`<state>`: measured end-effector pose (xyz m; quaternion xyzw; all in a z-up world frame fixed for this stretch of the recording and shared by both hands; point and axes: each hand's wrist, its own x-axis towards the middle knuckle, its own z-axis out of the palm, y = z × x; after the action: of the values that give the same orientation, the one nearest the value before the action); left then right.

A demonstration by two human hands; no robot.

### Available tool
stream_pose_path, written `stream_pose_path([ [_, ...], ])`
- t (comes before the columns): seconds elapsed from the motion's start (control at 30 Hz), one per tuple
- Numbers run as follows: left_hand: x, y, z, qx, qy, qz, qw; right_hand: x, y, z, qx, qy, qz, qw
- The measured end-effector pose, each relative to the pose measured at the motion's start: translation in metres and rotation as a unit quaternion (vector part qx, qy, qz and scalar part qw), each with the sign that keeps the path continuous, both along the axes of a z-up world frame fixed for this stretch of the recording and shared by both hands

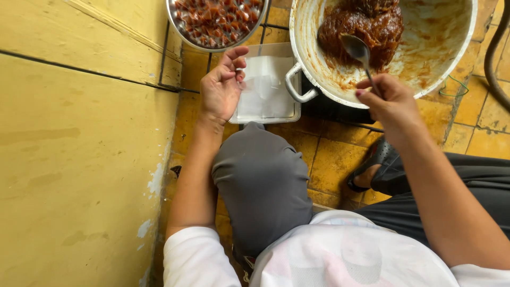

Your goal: Scooping brown paste from a pot and wrapping it into small plastic portions.

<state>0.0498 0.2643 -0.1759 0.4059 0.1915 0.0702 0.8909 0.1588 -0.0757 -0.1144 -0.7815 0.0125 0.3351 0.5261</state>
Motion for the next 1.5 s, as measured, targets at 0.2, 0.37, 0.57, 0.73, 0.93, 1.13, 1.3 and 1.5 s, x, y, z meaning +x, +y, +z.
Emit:
stream_pose_path([
  [0.2, 0.003, -0.035, 0.102, 0.078, -0.005, -0.038, 0.996, -0.036, 0.068, 0.028, 0.278, -0.044, 0.099, 0.955],
  [0.37, 0.001, -0.076, 0.141, 0.099, -0.041, 0.005, 0.994, -0.059, 0.115, 0.043, 0.342, -0.193, 0.103, 0.914],
  [0.57, -0.028, -0.090, 0.140, 0.077, -0.091, -0.024, 0.993, -0.063, 0.110, 0.068, 0.408, -0.138, -0.014, 0.902],
  [0.73, -0.032, -0.087, 0.123, 0.172, -0.070, 0.031, 0.982, -0.055, 0.098, 0.054, 0.424, -0.112, -0.030, 0.898],
  [0.93, -0.025, -0.023, 0.044, 0.297, 0.016, 0.037, 0.954, -0.028, 0.082, 0.033, 0.408, -0.091, -0.090, 0.904],
  [1.13, -0.025, 0.018, -0.154, 0.272, 0.164, -0.048, 0.947, -0.013, 0.062, 0.011, 0.378, -0.066, -0.131, 0.914],
  [1.3, -0.019, 0.005, -0.086, 0.664, 0.147, -0.126, 0.722, -0.013, 0.057, 0.001, 0.362, -0.052, -0.133, 0.921],
  [1.5, 0.018, -0.070, 0.098, 0.309, 0.001, -0.190, 0.932, -0.025, 0.064, 0.002, 0.381, -0.034, -0.128, 0.915],
])
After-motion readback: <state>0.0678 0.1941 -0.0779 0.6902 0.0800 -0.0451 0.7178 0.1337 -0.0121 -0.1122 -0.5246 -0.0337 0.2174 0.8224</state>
